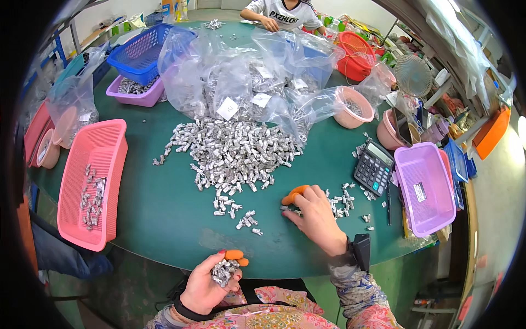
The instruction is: Sorting and inspecting small metal components on a workbench.
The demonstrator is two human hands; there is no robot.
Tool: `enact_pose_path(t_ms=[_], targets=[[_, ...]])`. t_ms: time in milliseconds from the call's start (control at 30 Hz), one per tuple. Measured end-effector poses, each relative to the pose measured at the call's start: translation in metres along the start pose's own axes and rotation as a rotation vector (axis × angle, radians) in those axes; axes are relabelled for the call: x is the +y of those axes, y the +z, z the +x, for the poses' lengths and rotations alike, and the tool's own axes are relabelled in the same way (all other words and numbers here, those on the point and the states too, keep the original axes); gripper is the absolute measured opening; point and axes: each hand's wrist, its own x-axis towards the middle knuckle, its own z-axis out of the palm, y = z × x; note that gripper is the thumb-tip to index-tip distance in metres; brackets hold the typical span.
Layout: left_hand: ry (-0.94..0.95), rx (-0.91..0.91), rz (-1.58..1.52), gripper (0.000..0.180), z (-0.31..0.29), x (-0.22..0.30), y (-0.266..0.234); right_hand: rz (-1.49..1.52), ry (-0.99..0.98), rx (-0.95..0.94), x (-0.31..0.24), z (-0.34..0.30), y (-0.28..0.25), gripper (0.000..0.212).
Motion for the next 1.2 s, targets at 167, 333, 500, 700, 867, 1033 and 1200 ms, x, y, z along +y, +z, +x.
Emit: enact_pose_path(t_ms=[167,333,500,700,867,1033,1200], targets=[[0.019,-0.065,-0.049,0.041,-0.001,-0.001,0.0,0.104,-0.183,0.003,-0.03,0.016,0.017,0.022],[0.005,-0.078,-0.055,0.041,-0.001,-0.001,-0.002,0.1,-0.222,-0.054,-0.024,0.02,0.036,0.026],[0.018,-0.059,-0.027,0.042,0.0,-0.002,-0.003,0.315,0.032,-0.098,-0.028,0.016,0.027,0.022],[0.015,-0.009,0.026,0.041,0.0,-0.002,0.0,0.426,0.083,-0.089,-0.03,0.013,0.022,0.021],[0.022,-0.017,0.01,0.041,0.001,-0.003,-0.001,0.473,0.115,-0.092,-0.03,0.011,0.021,0.023],[0.025,-0.027,0.015,0.041,0.001,-0.003,-0.002,0.281,0.097,-0.086,-0.027,0.015,0.016,0.022],[0.019,-0.097,-0.03,0.042,0.0,-0.003,-0.004,0.057,-0.075,0.017,-0.026,0.023,0.022,0.023]])
